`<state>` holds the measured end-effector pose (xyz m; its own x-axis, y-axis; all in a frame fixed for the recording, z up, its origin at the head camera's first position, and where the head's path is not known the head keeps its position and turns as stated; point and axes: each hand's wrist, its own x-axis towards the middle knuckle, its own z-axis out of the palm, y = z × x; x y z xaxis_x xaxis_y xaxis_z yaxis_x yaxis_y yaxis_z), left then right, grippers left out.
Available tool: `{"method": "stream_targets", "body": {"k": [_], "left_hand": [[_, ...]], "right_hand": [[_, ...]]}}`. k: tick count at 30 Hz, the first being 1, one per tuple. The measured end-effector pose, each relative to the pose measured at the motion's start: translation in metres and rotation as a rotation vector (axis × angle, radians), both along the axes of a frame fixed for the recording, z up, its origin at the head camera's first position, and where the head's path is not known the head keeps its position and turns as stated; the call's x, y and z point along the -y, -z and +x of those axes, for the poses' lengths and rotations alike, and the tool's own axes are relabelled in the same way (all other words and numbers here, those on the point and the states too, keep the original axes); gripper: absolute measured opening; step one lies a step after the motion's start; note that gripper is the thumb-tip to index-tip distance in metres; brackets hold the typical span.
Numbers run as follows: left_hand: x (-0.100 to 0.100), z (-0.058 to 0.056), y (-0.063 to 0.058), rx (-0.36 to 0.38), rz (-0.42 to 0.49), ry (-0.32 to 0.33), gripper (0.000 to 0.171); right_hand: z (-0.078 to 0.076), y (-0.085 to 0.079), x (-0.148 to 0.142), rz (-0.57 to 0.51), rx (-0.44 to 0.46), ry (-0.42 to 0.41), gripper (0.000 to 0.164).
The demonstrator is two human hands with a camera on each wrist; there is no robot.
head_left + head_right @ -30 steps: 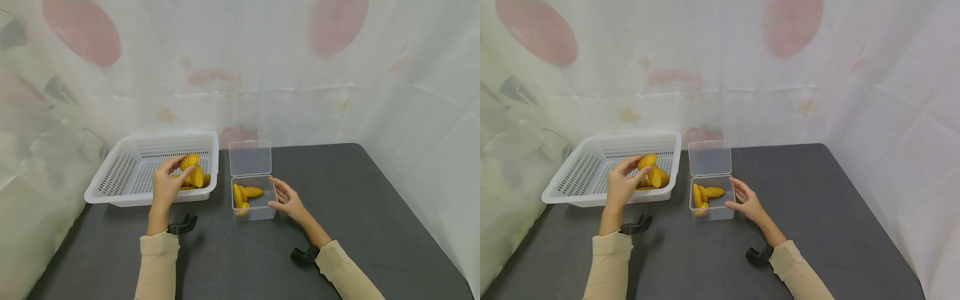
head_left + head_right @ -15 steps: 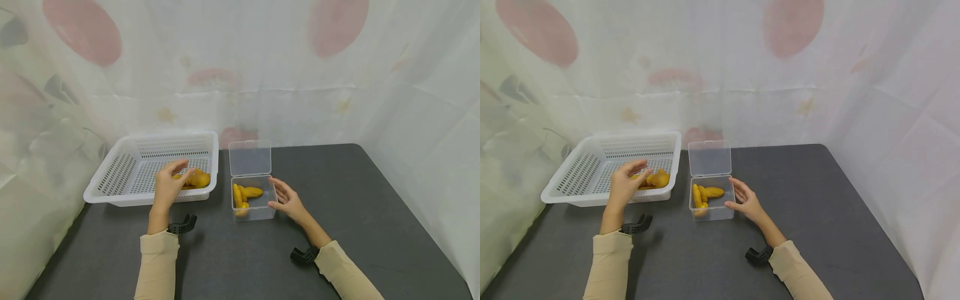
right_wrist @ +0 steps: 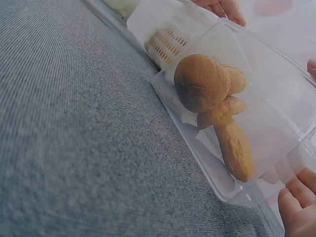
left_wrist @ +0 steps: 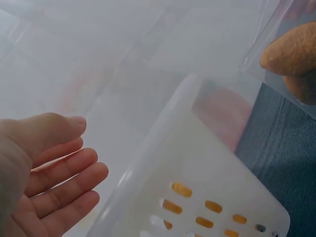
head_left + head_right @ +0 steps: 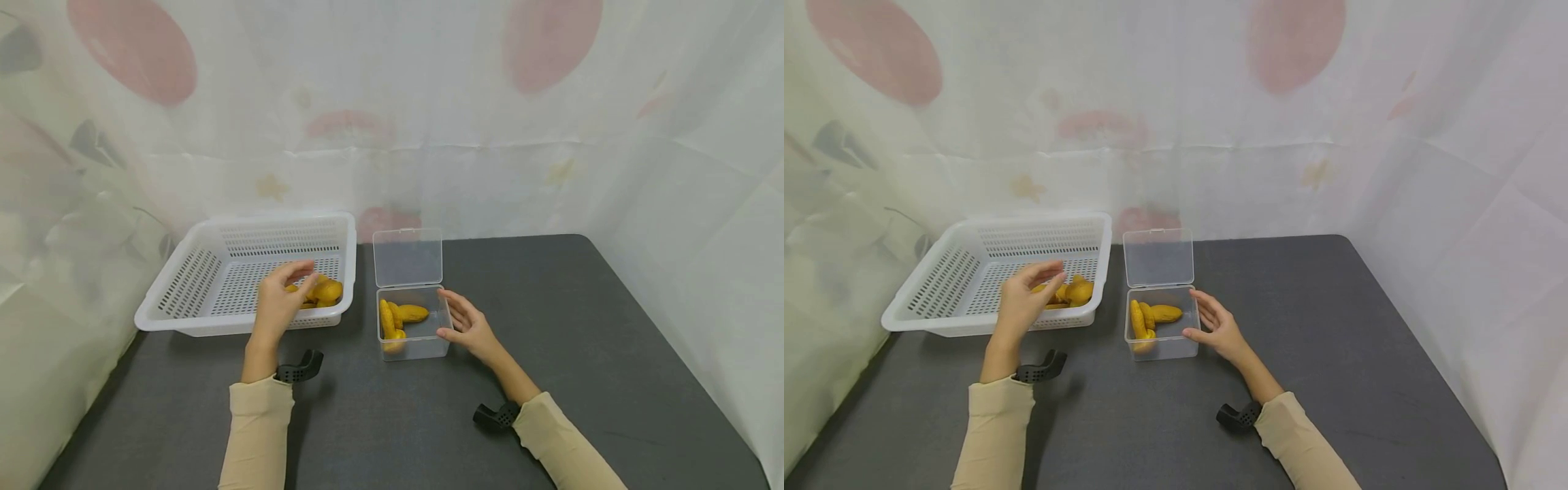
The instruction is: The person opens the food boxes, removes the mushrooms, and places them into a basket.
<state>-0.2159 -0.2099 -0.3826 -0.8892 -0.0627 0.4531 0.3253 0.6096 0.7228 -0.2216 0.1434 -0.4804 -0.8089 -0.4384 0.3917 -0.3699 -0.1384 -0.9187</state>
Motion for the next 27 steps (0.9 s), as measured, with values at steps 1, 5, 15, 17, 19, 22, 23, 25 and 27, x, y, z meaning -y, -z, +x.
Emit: {"method": "stream_targets", "body": {"k": [1,5,15,17,19,22,23,25,27], "left_hand": [[-0.001,0.000,0.000,-0.006,0.005,0.008,0.031],[-0.004,0.001,-0.002,-0.021,0.001,0.023,0.030],[-0.015,0.003,-0.006,-0.055,0.010,0.070,0.026],[-0.017,0.003,-0.006,-0.067,0.008,0.081,0.025],[-0.019,0.003,-0.006,-0.075,0.001,0.087,0.025],[-0.022,0.002,-0.005,-0.080,-0.012,0.090,0.024],[-0.022,0.002,-0.005,-0.082,-0.012,0.098,0.024],[-0.024,0.002,-0.005,-0.076,-0.010,0.112,0.024],[-0.026,0.003,-0.005,-0.067,-0.006,0.129,0.024]], "right_hand": [[0.000,0.000,0.000,-0.001,-0.001,0.001,0.081],[0.000,0.000,0.000,0.000,-0.008,-0.001,0.080],[0.001,-0.002,0.000,-0.003,-0.007,-0.005,0.080],[0.001,-0.001,0.000,-0.007,-0.015,-0.006,0.078],[0.001,-0.001,0.000,-0.010,-0.028,-0.009,0.076],[0.001,-0.001,0.000,-0.012,-0.032,-0.012,0.075],[0.001,-0.001,0.000,-0.012,-0.031,-0.011,0.075],[0.001,-0.001,0.000,-0.010,-0.023,-0.009,0.077],[0.002,-0.002,0.000,-0.008,-0.013,-0.009,0.079]]}}
